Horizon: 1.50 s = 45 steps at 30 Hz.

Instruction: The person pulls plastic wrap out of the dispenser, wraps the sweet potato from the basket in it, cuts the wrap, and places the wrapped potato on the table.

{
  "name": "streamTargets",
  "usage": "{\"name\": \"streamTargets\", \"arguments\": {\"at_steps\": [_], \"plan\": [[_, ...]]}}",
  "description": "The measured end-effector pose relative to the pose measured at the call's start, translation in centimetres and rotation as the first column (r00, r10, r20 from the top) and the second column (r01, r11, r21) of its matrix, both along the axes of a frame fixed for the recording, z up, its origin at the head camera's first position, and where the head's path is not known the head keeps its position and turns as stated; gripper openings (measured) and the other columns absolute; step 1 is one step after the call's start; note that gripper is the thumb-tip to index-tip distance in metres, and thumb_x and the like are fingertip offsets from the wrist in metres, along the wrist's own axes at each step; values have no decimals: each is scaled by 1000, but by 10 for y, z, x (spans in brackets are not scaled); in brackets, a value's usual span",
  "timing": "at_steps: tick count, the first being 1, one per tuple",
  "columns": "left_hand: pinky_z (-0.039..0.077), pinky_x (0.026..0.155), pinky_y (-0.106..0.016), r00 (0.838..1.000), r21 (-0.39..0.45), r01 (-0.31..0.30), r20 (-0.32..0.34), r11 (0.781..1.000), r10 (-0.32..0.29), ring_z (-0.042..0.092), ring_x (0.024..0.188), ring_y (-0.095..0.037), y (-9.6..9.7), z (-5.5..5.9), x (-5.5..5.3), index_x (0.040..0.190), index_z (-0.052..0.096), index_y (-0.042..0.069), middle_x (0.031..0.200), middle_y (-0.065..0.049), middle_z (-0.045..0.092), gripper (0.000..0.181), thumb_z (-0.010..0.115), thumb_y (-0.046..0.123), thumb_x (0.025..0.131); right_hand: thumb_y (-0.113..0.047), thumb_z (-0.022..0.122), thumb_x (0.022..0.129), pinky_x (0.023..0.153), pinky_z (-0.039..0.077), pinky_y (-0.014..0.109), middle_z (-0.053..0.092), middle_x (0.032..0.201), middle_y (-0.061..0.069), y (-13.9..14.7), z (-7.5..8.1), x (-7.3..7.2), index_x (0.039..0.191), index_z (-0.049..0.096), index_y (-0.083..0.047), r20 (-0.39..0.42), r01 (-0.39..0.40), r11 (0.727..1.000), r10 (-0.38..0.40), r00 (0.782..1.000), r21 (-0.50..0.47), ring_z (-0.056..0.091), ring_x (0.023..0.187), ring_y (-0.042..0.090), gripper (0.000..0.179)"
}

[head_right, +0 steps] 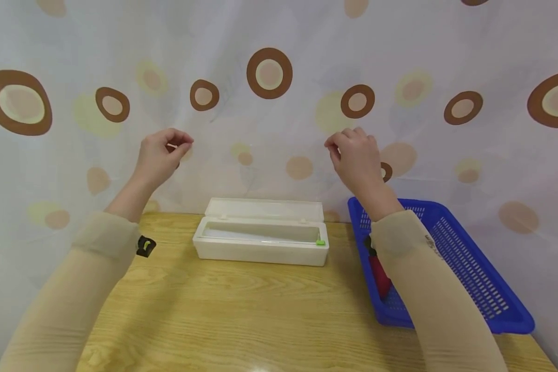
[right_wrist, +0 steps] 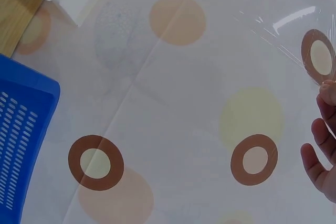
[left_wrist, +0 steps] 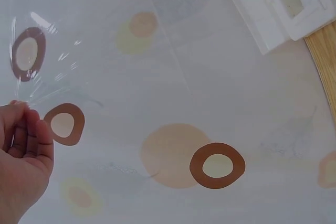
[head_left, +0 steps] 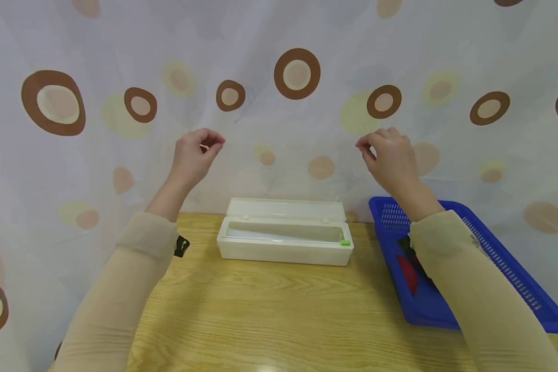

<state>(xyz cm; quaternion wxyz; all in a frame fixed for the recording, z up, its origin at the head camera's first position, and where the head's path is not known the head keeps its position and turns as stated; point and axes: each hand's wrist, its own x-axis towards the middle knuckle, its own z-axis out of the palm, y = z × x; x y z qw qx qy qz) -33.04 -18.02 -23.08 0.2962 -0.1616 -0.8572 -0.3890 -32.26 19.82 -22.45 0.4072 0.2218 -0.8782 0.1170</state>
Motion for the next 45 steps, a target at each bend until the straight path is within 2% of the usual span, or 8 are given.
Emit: {"name": "streamTargets", "arguments": {"at_steps": [12, 22, 27, 29, 34, 37, 41, 45], "plan": [[48, 75, -26, 998, -23, 48, -38, 999, -49, 54, 86, -16, -4, -4, 23, 96, 68, 5, 96, -8, 60, 10, 63, 11, 90, 0, 66, 85, 71, 43, 46, 67, 84, 16, 8, -5, 15, 88, 70, 0, -97, -130, 991, 127, 987, -22, 54, 80, 33, 5], [47, 74, -19, 995, -13, 102, -8, 995, -102, 57, 83, -12, -17, -19, 63, 98, 68, 7, 93, -5, 66, 11, 63, 15, 91, 6, 69, 77, 64, 35, 32, 66, 79, 12, 11, -14, 55, 85, 70, -2, -168, -278, 960, 276, 946, 14, 49, 71, 24, 11], [46, 74, -16, 992, -20, 124, -35, 992, -124, 58, 82, -7, -21, -31, 85, 97, 68, 8, 94, -3, 66, 9, 64, 13, 90, 5, 69, 76, 70, 38, 32, 66, 82, 11, 14, -24, 78, 86, 70, -2, -168, -354, 935, 352, 921, 23, 53, 77, 25, 12], [46, 73, -15, 990, -23, 131, -47, 991, -132, 57, 81, -5, -22, -36, 94, 96, 69, 10, 92, -1, 67, 8, 64, 11, 90, -6, 66, 82, 73, 39, 33, 66, 82, 12, 15, -28, 86, 86, 70, -2, -165, -373, 927, 372, 914, 23, 54, 79, 26, 7], [45, 72, -16, 987, 9, 159, -22, 987, -159, 57, 80, -4, -23, -47, 115, 93, 69, 12, 89, 2, 67, 7, 65, 9, 88, -36, 50, 95, 75, 41, 24, 65, 83, 8, 17, -41, 102, 83, 70, -5, -162, -389, 921, 382, 910, -11, 55, 83, 24, 39], [45, 71, -17, 984, 27, 179, -16, 983, -178, 56, 80, -5, -25, -53, 126, 91, 69, 11, 87, 1, 66, 8, 66, 5, 87, -41, 48, 96, 74, 41, 12, 65, 83, 4, 16, -49, 111, 83, 70, -8, -142, -397, 917, 388, 911, -38, 55, 83, 18, 42], [46, 68, -19, 974, 43, 228, -29, 973, -227, 56, 80, -7, -27, -62, 139, 89, 68, 10, 86, -1, 66, 11, 66, -1, 85, -42, 48, 96, 77, 39, 8, 64, 81, 0, 14, -61, 123, 82, 68, -10, -104, -437, 896, 428, 898, -81, 54, 82, 10, 40], [47, 69, -20, 960, 62, 280, 10, 958, -282, 57, 79, -9, -29, -72, 149, 89, 66, 11, 86, 2, 65, 13, 65, -2, 85, -41, 48, 96, 59, 35, 6, 62, 79, -3, 13, -74, 132, 82, 67, -12, -76, -467, 877, 461, 884, -114, 45, 73, 0, 37]]}}
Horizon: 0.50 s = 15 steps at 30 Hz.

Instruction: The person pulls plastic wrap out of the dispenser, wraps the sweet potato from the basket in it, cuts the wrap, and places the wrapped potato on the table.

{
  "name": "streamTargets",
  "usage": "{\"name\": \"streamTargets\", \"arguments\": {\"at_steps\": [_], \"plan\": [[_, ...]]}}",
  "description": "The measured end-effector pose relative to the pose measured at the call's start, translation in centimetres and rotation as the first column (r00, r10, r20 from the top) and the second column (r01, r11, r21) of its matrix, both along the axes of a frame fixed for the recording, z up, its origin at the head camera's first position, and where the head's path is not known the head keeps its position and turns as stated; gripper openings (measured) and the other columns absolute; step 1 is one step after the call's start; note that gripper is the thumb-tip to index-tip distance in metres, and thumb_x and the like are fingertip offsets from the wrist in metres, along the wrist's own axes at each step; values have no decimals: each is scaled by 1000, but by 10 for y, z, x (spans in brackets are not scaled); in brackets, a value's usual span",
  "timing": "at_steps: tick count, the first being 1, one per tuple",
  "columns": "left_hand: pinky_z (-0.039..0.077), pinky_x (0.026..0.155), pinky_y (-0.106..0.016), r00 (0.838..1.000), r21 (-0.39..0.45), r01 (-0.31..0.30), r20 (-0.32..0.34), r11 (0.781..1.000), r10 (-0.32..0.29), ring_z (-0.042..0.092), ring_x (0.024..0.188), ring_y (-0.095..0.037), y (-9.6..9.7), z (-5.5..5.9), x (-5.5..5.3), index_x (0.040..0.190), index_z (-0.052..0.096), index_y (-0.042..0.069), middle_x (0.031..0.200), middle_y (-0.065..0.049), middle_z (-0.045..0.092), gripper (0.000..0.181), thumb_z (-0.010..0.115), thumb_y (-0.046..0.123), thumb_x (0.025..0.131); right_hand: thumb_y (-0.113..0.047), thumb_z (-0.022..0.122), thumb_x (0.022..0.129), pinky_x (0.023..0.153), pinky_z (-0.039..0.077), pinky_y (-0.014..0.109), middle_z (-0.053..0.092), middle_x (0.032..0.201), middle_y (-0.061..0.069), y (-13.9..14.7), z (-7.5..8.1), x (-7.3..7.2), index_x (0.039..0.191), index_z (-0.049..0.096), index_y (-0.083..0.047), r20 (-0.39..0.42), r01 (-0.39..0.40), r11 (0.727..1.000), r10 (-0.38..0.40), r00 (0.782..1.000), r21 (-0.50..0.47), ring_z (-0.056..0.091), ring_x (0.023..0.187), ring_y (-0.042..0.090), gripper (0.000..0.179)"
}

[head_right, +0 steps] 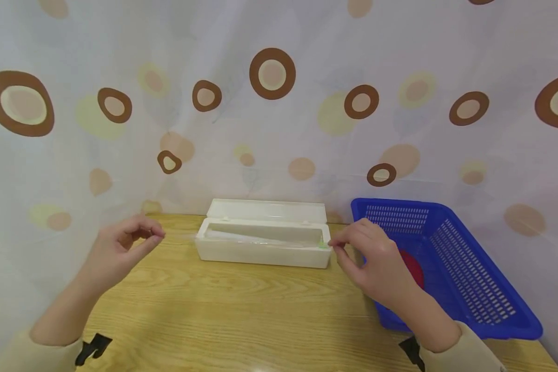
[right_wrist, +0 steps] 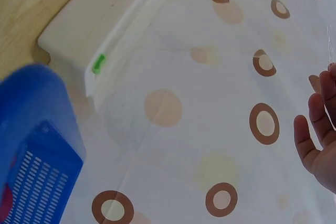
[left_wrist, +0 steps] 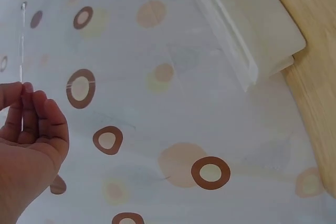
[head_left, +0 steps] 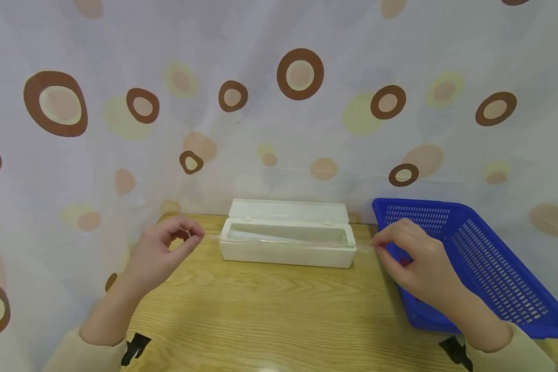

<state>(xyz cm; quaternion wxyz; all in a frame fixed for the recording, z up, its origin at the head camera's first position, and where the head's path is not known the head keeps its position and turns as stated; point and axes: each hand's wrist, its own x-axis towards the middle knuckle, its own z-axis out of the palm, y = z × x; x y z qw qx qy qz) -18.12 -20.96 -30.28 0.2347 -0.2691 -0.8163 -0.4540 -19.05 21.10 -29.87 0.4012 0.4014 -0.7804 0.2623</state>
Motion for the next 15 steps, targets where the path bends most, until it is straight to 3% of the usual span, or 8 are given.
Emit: {"name": "streamTargets", "arguments": {"at_steps": [3, 8, 12, 15], "plan": [[47, 70, -21, 999, -6, 30, 41, 1000, -30, 57, 79, -10, -3, -9, 7, 89, 64, 15, 87, 4, 64, 17, 63, -2, 87, -41, 48, 96, 50, 28, 8, 61, 79, -4, -1, -9, 6, 82, 66, -12, 34, -11, 1000, 11, 999, 8, 39, 70, -3, 36], [48, 69, -24, 994, -3, 62, 94, 998, -62, 56, 76, -11, -6, -24, 20, 90, 63, 18, 87, 5, 63, 20, 62, -1, 88, -36, 52, 96, 64, 39, 9, 62, 81, -6, -1, -19, 15, 84, 66, -14, 75, -64, 998, 63, 995, 17, 50, 77, 1, 29], [47, 69, -24, 987, -3, 81, 137, 997, -80, 55, 75, -11, -10, -34, 30, 90, 63, 18, 86, 5, 63, 19, 62, 0, 88, -27, 57, 94, 76, 41, 11, 63, 83, -6, -1, -22, 23, 88, 66, -17, 82, -174, 985, 171, 982, 22, 52, 81, 3, 15], [47, 70, -24, 980, -10, 106, 170, 994, -102, 55, 75, -11, -12, -40, 36, 91, 63, 19, 86, 5, 62, 17, 61, 2, 89, -21, 57, 94, 78, 39, 14, 62, 83, -3, -4, -22, 29, 91, 66, -15, 87, -295, 955, 291, 953, 32, 51, 82, 6, 11]]}}
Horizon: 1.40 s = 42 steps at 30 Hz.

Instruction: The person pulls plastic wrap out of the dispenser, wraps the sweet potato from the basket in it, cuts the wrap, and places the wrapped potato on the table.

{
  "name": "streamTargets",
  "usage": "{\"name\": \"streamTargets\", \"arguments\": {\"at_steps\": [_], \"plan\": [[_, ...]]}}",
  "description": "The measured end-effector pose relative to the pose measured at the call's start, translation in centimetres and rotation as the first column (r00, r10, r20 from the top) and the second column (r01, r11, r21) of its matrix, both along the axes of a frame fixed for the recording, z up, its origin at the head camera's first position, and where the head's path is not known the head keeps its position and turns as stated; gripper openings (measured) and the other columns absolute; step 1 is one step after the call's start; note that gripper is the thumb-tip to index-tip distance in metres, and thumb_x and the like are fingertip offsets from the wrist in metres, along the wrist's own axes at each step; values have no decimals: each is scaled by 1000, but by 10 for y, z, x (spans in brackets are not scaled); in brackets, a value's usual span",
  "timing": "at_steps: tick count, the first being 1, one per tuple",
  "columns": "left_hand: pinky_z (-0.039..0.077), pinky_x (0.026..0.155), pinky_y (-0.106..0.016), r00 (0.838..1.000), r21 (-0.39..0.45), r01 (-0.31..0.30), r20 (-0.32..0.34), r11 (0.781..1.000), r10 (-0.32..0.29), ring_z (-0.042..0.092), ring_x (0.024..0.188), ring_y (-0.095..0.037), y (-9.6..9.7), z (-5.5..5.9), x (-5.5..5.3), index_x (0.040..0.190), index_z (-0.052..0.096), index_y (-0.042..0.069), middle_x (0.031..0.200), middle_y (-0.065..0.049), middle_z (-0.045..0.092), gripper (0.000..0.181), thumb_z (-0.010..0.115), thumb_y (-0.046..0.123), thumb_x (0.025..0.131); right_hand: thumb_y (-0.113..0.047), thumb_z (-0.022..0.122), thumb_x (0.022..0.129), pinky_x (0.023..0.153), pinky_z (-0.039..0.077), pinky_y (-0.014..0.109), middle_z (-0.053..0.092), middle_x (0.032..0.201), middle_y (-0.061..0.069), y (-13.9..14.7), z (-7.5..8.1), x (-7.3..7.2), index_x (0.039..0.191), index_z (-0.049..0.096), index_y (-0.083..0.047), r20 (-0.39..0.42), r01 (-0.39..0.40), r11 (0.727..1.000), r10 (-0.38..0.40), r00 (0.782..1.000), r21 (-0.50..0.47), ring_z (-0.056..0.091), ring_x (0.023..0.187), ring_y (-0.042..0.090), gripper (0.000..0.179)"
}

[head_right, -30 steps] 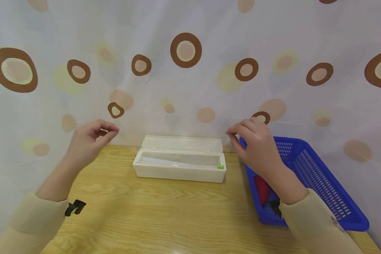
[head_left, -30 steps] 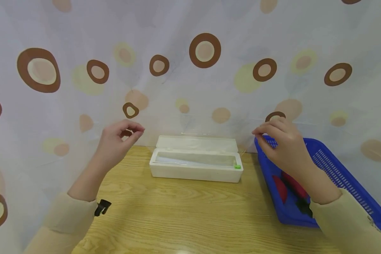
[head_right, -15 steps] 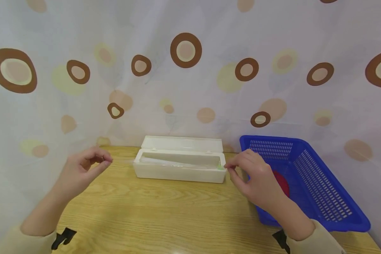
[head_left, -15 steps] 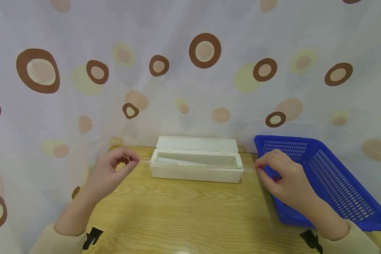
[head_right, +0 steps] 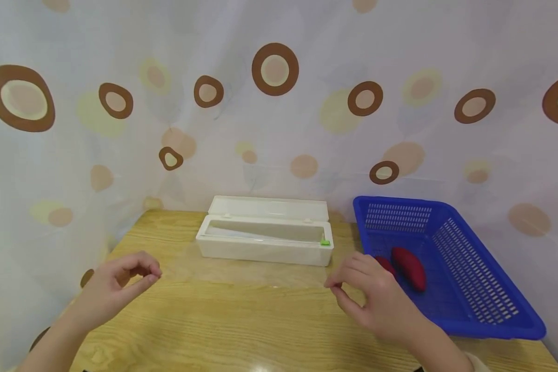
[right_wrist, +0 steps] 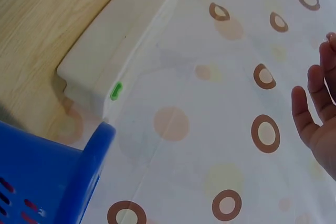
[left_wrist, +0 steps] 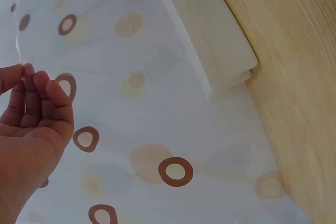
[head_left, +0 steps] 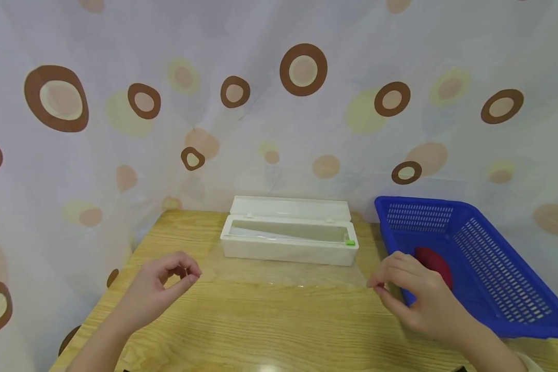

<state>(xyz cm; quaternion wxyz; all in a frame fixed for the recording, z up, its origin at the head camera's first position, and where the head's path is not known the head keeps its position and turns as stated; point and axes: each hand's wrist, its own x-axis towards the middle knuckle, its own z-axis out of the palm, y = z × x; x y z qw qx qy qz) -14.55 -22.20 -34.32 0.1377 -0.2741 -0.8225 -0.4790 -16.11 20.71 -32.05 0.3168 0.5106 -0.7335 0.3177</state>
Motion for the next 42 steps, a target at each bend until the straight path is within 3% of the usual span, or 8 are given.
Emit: {"name": "streamTargets", "arguments": {"at_steps": [5, 10, 15, 17, 23, 27, 39, 42], "plan": [[46, 69, -25, 995, -18, 82, 52, 996, -81, 54, 75, -11, -5, -11, 5, 92, 62, 20, 86, 5, 61, 17, 60, 2, 91, -14, 55, 95, 77, 38, 17, 59, 83, -1, -6, 5, 9, 90, 64, -10, 7, -190, 980, 190, 982, 56, 50, 81, 8, 12], [46, 68, -26, 977, -35, 181, 118, 983, -176, 54, 75, -11, -9, -24, 7, 92, 61, 20, 87, 5, 62, 18, 59, 3, 91, -11, 54, 95, 75, 38, 19, 57, 84, -3, -5, -2, 11, 89, 64, -10, 11, -260, 956, 261, 965, 134, 49, 80, 7, 11], [46, 68, -25, 946, -78, 270, 209, 960, -249, 56, 77, -10, -14, -37, 4, 94, 62, 21, 89, 6, 64, 13, 58, 8, 93, -12, 61, 91, 80, 39, 16, 57, 89, -9, 6, -26, 11, 95, 64, -17, 66, -232, 947, 223, 973, 222, 49, 85, 4, 7], [47, 69, -25, 928, -89, 295, 262, 951, -263, 56, 77, -10, -15, -42, 1, 94, 63, 21, 89, 6, 64, 9, 57, 13, 94, -10, 68, 86, 81, 39, 14, 57, 92, -12, 10, -35, 12, 98, 63, -22, 117, -210, 942, 185, 976, 262, 48, 88, 1, 18], [48, 69, -25, 871, -101, 349, 402, 932, -283, 58, 76, -8, -15, -60, -6, 94, 65, 14, 89, -6, 66, 8, 59, 20, 94, -7, 74, 79, 79, 38, 8, 56, 93, -18, 15, -58, 11, 101, 62, -29, 254, -216, 908, 127, 959, 359, 48, 88, -3, 33], [49, 66, -24, 852, -114, 367, 440, 923, -284, 57, 76, -5, -14, -71, -10, 94, 65, 7, 88, -12, 66, 8, 61, 14, 92, -8, 73, 80, 77, 39, 6, 58, 89, -18, 15, -70, 9, 98, 65, -27, 310, -246, 884, 122, 943, 399, 50, 84, -2, 27], [50, 66, -23, 787, -98, 423, 532, 901, -312, 56, 73, -2, -9, -100, -22, 91, 67, 8, 82, -8, 66, 7, 65, 14, 88, -17, 74, 75, 71, 36, 7, 56, 78, -19, 7, -104, 2, 82, 65, -28, 150, -165, 819, 97, 984, 549, 50, 75, -6, 16], [51, 65, -23, 776, -98, 434, 546, 896, -316, 56, 72, -2, -8, -103, -22, 89, 67, 8, 81, -8, 66, 5, 65, 12, 87, -19, 73, 77, 70, 35, 5, 58, 80, -20, 5, -109, 1, 84, 66, -28, 181, -175, 793, 83, 980, 584, 51, 76, -7, 13]]}}
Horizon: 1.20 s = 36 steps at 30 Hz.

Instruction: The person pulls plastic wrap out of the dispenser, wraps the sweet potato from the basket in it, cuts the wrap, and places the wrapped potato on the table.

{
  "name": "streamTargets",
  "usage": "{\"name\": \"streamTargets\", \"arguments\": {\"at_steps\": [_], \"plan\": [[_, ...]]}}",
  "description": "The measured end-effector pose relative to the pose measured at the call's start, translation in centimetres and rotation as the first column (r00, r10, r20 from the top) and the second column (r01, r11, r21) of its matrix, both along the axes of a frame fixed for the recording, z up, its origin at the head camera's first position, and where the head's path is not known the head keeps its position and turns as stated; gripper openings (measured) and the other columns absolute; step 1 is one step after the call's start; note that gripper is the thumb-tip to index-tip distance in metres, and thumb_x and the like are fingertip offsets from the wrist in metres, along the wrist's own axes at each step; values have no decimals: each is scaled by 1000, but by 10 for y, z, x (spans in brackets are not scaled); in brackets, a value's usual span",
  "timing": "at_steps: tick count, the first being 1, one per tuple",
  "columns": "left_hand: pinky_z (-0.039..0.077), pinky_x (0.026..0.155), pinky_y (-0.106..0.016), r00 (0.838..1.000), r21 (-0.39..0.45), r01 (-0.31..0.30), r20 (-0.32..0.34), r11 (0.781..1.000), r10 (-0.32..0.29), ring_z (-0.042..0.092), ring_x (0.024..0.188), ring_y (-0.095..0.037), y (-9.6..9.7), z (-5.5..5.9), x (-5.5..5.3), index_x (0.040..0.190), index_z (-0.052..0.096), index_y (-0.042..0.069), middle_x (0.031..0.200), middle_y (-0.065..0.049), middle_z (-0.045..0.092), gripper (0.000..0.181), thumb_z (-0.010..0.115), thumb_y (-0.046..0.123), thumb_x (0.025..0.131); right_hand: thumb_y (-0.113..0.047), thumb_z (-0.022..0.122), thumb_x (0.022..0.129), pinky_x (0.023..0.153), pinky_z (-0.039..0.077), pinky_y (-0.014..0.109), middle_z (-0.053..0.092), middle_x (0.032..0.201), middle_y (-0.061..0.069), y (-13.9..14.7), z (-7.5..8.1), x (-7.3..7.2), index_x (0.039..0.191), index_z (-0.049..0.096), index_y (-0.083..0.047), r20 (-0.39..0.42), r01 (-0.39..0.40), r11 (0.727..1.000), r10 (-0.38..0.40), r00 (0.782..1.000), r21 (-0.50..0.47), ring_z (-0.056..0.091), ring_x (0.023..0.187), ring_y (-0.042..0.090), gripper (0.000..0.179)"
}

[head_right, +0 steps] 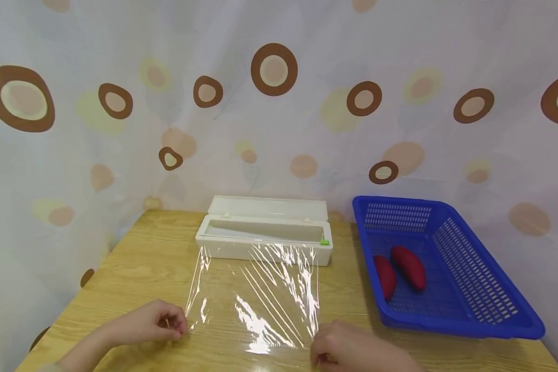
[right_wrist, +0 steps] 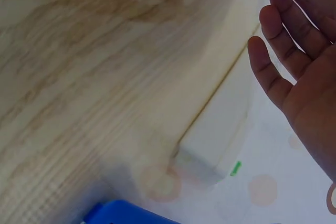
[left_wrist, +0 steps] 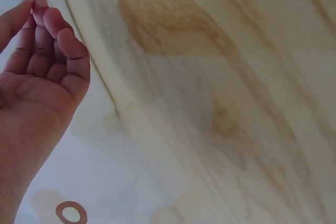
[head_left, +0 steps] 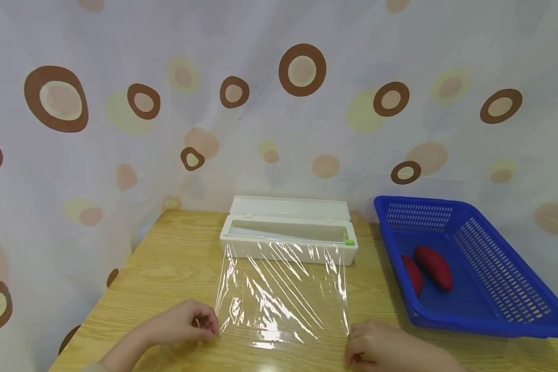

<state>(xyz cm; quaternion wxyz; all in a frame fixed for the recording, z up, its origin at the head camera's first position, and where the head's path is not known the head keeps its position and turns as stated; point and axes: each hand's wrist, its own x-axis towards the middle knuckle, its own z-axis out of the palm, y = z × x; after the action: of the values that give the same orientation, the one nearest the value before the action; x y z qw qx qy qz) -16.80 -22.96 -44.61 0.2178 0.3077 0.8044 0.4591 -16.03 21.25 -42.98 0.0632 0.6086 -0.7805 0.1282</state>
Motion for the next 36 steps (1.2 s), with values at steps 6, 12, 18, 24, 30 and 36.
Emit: {"name": "streamTargets", "arguments": {"at_steps": [6, 12, 18, 24, 30, 36], "plan": [[49, 62, -21, 999, -30, 9, 39, 1000, -8, 56, 70, -1, 1, -4, -3, 88, 67, 7, 80, -2, 66, 3, 65, 8, 86, -20, 73, 78, 70, 29, 1, 56, 79, -21, -2, -6, -2, 85, 66, -28, 27, 14, 998, -16, 1000, 61, 47, 74, -10, 13], [48, 61, -19, 1000, -56, 2, 31, 998, -1, 54, 68, -1, 0, -9, -9, 87, 68, 9, 79, 1, 65, 4, 66, 6, 85, -17, 72, 78, 69, 32, 2, 57, 80, -20, -2, -9, -5, 85, 66, -27, 38, 17, 997, -20, 999, 72, 49, 75, -9, 13], [47, 61, -18, 1000, -56, 4, 23, 998, -3, 53, 67, 0, 1, -9, -13, 85, 69, 10, 79, 0, 65, 7, 67, 4, 83, -17, 71, 80, 69, 35, 2, 58, 80, -19, -2, -7, -3, 86, 68, -25, 57, 3, 996, -8, 998, 85, 50, 75, -9, 11], [46, 60, -17, 999, -49, 7, 32, 999, -6, 52, 66, 0, 3, -9, -12, 85, 69, 10, 77, 0, 65, 9, 68, 2, 82, -15, 69, 83, 64, 36, 3, 59, 77, -20, 0, 10, 2, 87, 69, -24, 114, -8, 992, -7, 993, 124, 50, 71, -11, 9], [46, 60, -18, 1000, -66, -1, 28, 998, 2, 52, 66, 0, 4, -9, -12, 84, 69, 10, 76, 3, 64, 9, 68, 2, 82, -15, 66, 85, 68, 41, 7, 62, 87, -18, 6, 36, 6, 95, 68, -23, 155, 10, 989, -33, 987, 145, 55, 79, -7, 12], [45, 59, -17, 999, -74, -9, 44, 997, 12, 51, 64, 0, 4, -10, -10, 83, 68, 10, 74, 6, 63, 7, 68, 3, 82, -13, 72, 78, 76, 49, 19, 63, 100, -15, 21, 63, 2, 103, 65, -25, 68, 49, 996, -54, 996, 79, 59, 93, 2, 28]]}}
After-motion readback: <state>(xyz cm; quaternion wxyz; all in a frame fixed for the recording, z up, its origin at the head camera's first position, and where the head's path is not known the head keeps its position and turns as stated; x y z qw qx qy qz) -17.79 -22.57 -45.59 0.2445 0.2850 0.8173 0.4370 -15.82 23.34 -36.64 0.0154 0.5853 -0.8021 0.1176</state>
